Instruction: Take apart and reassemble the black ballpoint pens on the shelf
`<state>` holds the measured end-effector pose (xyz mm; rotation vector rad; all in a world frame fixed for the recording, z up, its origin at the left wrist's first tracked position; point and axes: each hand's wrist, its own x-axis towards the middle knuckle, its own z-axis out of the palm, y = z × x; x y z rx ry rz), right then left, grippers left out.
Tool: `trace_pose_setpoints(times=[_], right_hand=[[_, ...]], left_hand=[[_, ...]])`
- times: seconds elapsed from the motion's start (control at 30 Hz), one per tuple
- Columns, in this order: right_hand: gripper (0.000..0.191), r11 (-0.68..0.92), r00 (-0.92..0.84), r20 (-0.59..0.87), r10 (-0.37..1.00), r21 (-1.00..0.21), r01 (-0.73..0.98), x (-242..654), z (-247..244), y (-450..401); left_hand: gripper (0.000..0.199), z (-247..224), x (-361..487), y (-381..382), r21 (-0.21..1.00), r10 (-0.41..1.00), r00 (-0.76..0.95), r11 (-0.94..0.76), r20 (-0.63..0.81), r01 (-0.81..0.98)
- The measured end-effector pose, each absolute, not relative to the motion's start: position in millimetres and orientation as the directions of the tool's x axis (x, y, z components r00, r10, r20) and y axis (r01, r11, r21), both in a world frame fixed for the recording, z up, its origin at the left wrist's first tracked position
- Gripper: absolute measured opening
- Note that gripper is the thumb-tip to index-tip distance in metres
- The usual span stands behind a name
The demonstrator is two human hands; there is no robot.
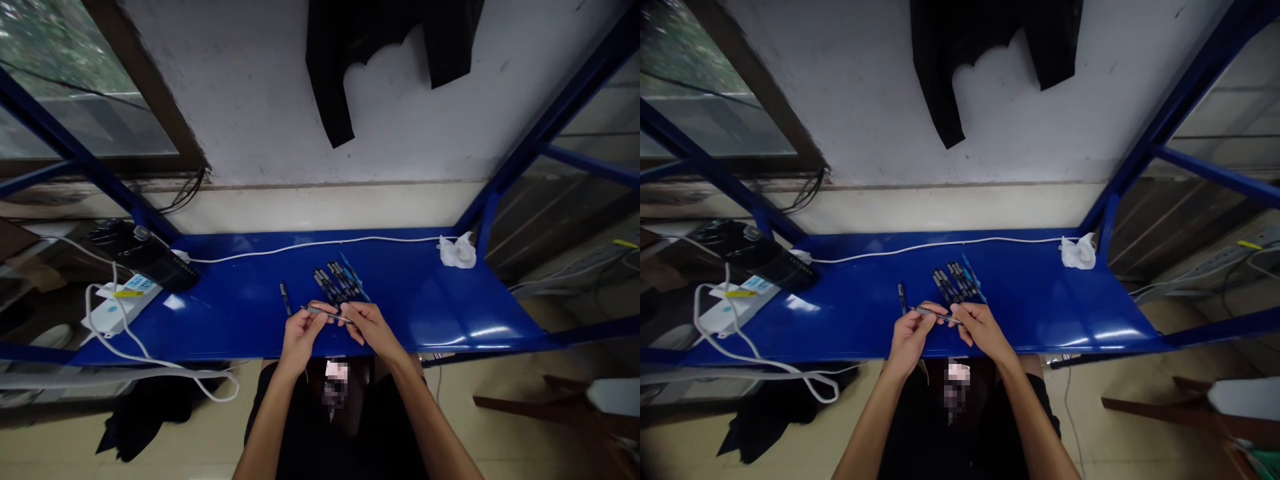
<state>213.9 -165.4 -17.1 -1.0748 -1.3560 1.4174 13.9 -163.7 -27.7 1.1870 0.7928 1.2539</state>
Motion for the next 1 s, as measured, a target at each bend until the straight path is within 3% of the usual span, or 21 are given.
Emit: trace_pose_setpoints(times=[0.13, 0.27, 0.47, 0.73, 1.0], right_hand=[[0.038, 0.044, -0.122, 0.064, 0.991, -0.986, -0.159, 211, -20, -164], [0.036, 0.018, 0.033, 0.007, 0.999, -0.936, -0.352, 212, -25, -160], [0.042, 0.027, 0.191, -0.182, 0.964, -0.653, -0.757, 229, -30, -156], [0.034, 0.087, 0.154, -0.074, 0.985, -0.559, -0.825, 239, -22, -166], [0.044, 0.143, 0.167, -0.024, 0.986, -0.403, -0.904, 257, -41, -178]], left_hand=[[0.021, -29, 18, -161, 0.934, 0.995, 0.044, -0.073, 0.095, -0.35], [0.028, -27, 19, -161, 0.945, 0.99, 0.098, -0.06, 0.096, -0.323], [0.039, -25, 19, -161, 0.932, 0.99, 0.072, -0.087, 0.119, -0.352], [0.038, -25, 21, -160, 0.935, 0.997, 0.048, -0.043, 0.064, -0.353], [0.033, -27, 20, -161, 0.942, 0.995, 0.068, -0.043, 0.069, -0.332]])
